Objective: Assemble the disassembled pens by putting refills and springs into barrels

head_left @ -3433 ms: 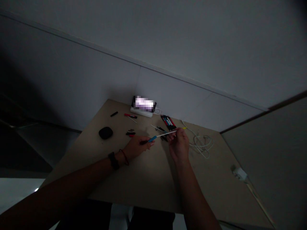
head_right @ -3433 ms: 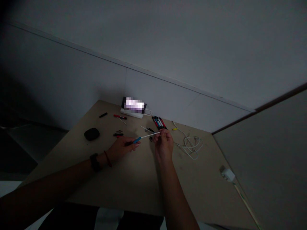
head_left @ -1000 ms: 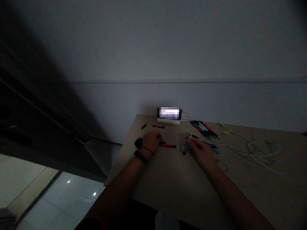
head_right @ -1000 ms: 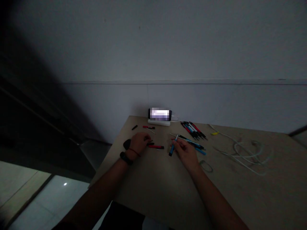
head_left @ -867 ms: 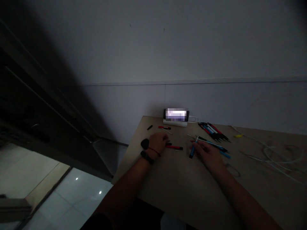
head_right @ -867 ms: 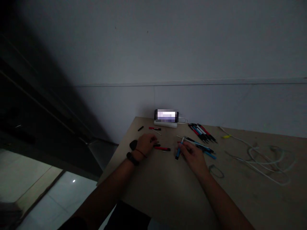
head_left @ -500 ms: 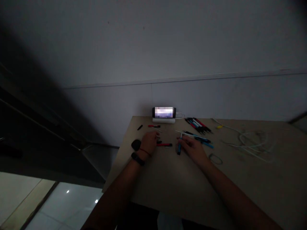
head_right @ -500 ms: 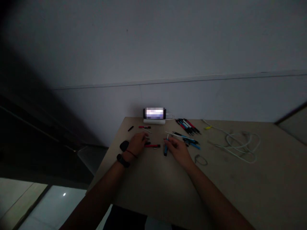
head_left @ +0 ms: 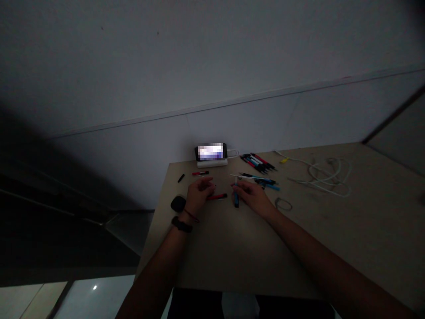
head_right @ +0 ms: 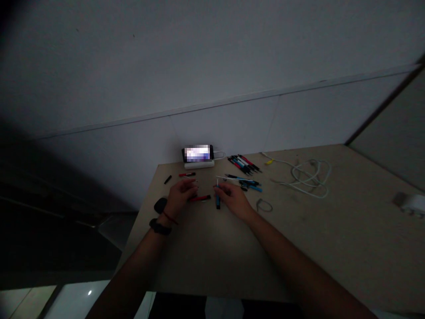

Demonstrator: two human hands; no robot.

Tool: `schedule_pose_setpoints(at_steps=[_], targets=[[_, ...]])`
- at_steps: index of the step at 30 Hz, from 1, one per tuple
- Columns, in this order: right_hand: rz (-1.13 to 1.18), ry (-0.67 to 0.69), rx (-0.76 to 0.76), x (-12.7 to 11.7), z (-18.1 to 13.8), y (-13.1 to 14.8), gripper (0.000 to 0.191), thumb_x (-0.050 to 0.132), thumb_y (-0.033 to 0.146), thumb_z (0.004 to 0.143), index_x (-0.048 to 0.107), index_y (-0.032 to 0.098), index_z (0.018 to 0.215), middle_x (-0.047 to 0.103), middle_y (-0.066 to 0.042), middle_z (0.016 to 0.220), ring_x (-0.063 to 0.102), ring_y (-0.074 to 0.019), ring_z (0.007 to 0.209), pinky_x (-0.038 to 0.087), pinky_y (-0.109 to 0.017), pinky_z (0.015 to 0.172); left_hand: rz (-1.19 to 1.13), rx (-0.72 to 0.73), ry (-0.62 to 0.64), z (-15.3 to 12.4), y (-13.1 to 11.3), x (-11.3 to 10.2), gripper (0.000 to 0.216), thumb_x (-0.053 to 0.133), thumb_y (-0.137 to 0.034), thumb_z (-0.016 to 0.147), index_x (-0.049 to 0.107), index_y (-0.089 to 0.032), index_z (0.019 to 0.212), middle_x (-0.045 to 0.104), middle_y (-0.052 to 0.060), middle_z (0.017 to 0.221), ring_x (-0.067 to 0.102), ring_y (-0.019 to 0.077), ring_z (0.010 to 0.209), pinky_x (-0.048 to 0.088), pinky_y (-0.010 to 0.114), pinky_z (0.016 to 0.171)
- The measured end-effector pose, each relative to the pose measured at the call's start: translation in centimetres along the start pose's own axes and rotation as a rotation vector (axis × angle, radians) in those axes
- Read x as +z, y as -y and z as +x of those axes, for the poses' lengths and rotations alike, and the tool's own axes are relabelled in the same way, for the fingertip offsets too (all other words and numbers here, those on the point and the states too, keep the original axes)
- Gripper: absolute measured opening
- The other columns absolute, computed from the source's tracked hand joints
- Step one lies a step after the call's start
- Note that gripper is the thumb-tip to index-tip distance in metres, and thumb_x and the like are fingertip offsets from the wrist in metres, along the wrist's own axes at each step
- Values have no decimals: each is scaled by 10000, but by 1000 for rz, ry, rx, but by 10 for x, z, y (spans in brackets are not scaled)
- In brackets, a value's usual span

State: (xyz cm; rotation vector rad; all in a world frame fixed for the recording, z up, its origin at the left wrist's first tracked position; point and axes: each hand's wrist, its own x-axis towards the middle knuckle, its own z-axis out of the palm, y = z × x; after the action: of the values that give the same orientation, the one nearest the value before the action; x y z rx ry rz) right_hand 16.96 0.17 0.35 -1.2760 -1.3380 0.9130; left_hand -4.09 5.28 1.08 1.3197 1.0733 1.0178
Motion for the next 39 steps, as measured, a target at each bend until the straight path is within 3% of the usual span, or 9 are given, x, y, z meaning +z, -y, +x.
schedule_pose_setpoints(at_steps=[4, 9, 19, 39], targets=[[-28, 17, -22, 0, 1, -1, 439, 671, 611, 816, 746, 179, 821, 636, 2, 631, 517, -143, 539, 403, -280, 534, -230, -122, 38, -6, -5, 4, 439, 835, -211, 763, 701, -155, 1177, 751, 119, 1142, 717, 173, 920, 598, 353, 881], [-69, 55, -14, -2, 2, -5, 456, 631, 623, 844, 725, 177, 840, 660, -20, 706, 566, -163, 619, 425, -284, 564, -387, -212, 46, -11, -11, 8, 416, 864, -172, 741, 715, -142, 1128, 771, 124, 1090, 719, 144, 862, 579, 321, 901], [-96, 86, -3, 1, -1, -4, 406, 606, 575, 873, 717, 186, 843, 669, -31, 707, 593, -180, 637, 447, -295, 585, -437, -165, 9, -14, -13, 14, 367, 914, -158, 632, 673, -151, 909, 728, 15, 894, 713, 132, 807, 593, 306, 830], [-242, 186, -59, -2, -3, 3, 342, 567, 475, 922, 744, 188, 870, 735, -41, 766, 650, -201, 709, 475, -291, 626, -475, -141, 1, -14, -9, 21, 381, 926, -208, 608, 638, -145, 849, 676, -10, 812, 678, 121, 730, 617, 324, 773]])
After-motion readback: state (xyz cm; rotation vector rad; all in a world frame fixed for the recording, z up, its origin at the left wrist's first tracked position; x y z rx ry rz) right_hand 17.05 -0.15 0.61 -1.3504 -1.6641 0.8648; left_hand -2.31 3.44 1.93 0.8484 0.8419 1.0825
